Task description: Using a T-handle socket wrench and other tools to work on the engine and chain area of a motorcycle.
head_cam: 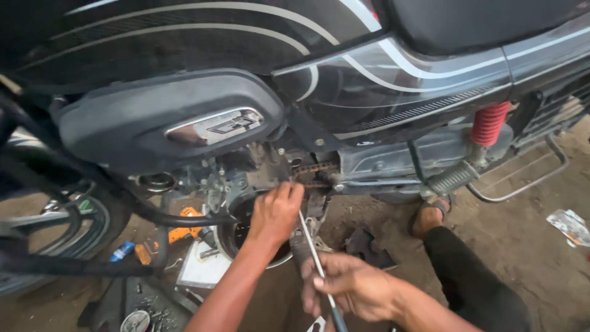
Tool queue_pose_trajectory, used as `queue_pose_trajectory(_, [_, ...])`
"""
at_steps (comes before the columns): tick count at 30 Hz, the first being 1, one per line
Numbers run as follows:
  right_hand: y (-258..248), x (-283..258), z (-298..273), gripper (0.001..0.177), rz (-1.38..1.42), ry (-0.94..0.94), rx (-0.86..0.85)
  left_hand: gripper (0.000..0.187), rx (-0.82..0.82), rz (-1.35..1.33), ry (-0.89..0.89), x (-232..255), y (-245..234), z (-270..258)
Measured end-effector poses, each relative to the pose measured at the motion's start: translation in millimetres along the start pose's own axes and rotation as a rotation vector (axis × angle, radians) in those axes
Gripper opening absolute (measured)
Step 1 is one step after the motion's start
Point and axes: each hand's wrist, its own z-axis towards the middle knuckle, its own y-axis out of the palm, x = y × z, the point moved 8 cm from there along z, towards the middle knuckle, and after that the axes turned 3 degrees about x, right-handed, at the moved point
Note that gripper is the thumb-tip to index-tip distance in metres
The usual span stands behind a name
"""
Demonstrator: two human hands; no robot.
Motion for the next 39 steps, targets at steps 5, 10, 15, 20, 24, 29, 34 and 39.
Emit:
queue_pose_trajectory(5, [-20.4,66.8,-0.1,0.013,-0.296,0.01,-0.074,0.018,0.029,-0.13,0.049,-3.9,-26.1,-33.0])
queue_pose_trajectory(10, [-83.3,135.8,23.7,0.018,-0.308,-0.039,-0.133,0.025,0.029,-0.258,-0.216,-11.6,-41.6,-42.2])
queue_pose_trajectory(15, [-24.7,95.5,-9.9,0.02,-0.456,-0.204,-0.122,0.05,0.121,-0.492,-0.54,-7.3,-27.0,-19.6])
queue_pose_trajectory(20, [-1.6,67.7,-19.4,0.018,-0.529,-0.242,0.09,0.018,0.24,-0.326,-0.501,-0.9,15.0,-13.7])
queue_pose_trajectory(24, [-11.7,71.5,-21.0,0.02,-0.375,-0.267,0.028,0.02,0.255,-0.46,-0.413,12.9,-7.9,-71.6])
queue_pose_trajectory(29, [-34.3,71.6,-13.1,0.018,-0.504,-0.263,0.217,0.004,0.433,-0.886,-1.162,-25.0,-9.9,-252.2])
queue_pose_trajectory(34, [-35.7,86.5,-3.8,0.012,-0.4,-0.147,0.377,0.03,1.171,-1.528,-1.495,-150.5,97.6,-481.1])
queue_pose_trajectory(39, [-31.5,99.7,8.3,0.013,-0.458,-0.068,0.35,0.043,0.447,-0.225,-1.097,-152.9,3.5,-449.2])
